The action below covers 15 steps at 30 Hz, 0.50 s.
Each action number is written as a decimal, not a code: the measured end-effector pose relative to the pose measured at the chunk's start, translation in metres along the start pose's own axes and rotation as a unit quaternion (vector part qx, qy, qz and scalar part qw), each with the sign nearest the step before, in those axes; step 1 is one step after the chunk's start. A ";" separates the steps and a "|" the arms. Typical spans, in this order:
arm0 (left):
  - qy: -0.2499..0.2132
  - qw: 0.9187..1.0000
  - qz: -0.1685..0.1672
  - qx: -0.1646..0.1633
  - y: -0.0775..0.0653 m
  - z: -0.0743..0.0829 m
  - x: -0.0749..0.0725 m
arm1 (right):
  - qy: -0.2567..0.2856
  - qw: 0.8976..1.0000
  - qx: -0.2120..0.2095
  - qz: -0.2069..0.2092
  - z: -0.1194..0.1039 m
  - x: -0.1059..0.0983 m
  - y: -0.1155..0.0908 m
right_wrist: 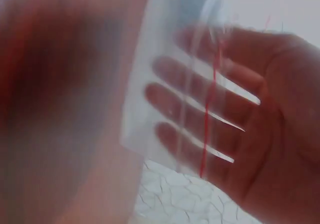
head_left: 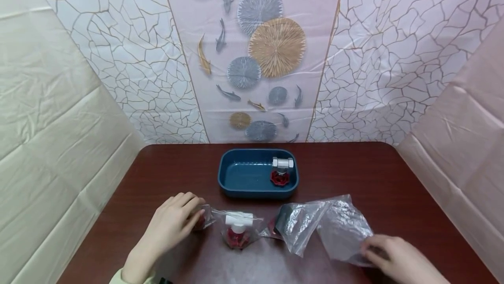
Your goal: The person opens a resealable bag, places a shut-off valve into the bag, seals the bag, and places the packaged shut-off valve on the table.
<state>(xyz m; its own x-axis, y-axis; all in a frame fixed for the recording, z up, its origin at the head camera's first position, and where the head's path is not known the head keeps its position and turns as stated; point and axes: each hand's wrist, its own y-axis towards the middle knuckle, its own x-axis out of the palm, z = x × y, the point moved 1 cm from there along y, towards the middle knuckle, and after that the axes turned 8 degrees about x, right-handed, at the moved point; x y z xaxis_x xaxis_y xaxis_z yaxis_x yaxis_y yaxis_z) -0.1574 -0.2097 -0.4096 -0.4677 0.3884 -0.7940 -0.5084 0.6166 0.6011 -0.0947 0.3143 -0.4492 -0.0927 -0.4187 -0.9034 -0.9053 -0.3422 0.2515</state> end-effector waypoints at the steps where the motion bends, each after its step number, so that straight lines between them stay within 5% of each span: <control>1: 0.000 1.000 0.000 0.001 0.001 0.000 -0.001 | -0.020 0.999 0.028 0.029 -0.001 -0.008 0.003; 5: 0.001 1.000 0.003 0.005 0.004 0.000 -0.006 | -0.069 0.983 0.091 0.144 -0.001 -0.046 0.016; 9: -0.001 1.000 0.006 0.010 0.005 0.001 -0.010 | -0.067 0.965 0.100 0.234 -0.003 -0.084 0.029; 15: -0.003 1.000 0.009 0.023 0.009 0.004 -0.017 | -0.058 0.952 0.099 0.282 -0.017 -0.105 0.044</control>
<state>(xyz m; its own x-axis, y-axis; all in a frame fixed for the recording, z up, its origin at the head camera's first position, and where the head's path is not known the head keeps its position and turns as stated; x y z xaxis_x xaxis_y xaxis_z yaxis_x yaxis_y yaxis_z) -0.1516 -0.2077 -0.3912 -0.4722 0.4045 -0.7832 -0.4660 0.6396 0.6113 -0.1173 0.3291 -0.3370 -0.6226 -0.3894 -0.6788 -0.7570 0.0800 0.6485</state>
